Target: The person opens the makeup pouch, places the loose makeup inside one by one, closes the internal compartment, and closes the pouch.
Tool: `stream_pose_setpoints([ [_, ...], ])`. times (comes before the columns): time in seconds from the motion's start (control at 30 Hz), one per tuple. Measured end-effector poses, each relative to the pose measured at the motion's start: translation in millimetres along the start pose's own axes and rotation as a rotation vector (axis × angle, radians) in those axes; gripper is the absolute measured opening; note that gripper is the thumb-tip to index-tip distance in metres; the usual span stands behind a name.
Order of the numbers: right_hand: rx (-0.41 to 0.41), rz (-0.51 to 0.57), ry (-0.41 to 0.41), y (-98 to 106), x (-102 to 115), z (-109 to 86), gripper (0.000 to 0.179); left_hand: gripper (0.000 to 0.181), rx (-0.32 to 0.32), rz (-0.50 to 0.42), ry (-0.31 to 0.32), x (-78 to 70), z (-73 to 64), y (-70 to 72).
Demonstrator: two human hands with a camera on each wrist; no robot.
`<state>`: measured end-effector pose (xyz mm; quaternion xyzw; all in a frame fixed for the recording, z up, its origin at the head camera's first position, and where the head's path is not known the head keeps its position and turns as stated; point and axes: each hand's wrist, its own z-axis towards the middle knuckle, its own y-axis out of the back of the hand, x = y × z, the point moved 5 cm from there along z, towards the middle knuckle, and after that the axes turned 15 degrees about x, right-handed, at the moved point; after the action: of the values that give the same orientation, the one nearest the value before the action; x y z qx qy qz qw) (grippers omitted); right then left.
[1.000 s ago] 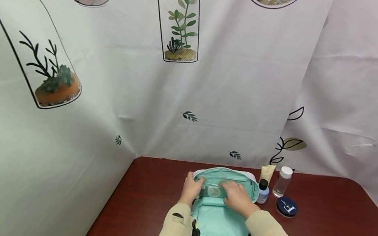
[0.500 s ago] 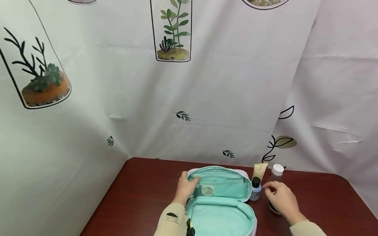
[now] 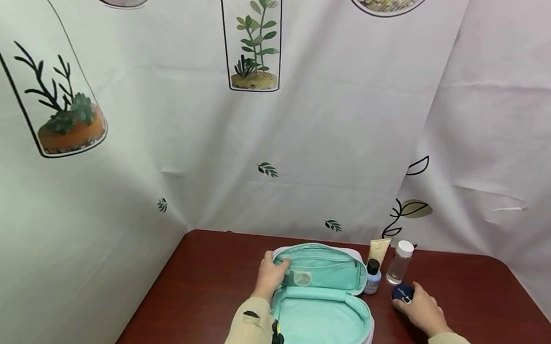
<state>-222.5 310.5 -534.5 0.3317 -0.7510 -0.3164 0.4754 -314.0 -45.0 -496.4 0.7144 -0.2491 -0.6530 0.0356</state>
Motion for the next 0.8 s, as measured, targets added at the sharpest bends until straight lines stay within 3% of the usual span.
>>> stream_pose_setpoints([
  [0.23,-0.072,0.137,0.055,2.2,2.0,-6.5,0.089,0.061,-0.008,-0.002,0.027,1.8,1.7,-1.8],
  [0.37,-0.133,0.295,0.140,5.8,5.4,-11.8,0.083,0.063,-0.024,0.000,0.031,1.2,0.7,-4.0],
  [0.5,-0.120,0.412,0.216,10.1,14.2,-16.5,0.073,0.069,-0.037,0.000,0.032,-0.6,-3.2,-6.4],
  [0.63,-0.123,0.446,0.320,17.3,33.0,-17.9,0.062,0.070,-0.050,0.007,0.024,-2.6,-5.3,-7.0],
  [0.8,-0.147,0.397,0.527,24.5,73.6,-18.5,0.045,0.077,-0.062,0.010,0.019,-4.0,-5.0,-6.7],
])
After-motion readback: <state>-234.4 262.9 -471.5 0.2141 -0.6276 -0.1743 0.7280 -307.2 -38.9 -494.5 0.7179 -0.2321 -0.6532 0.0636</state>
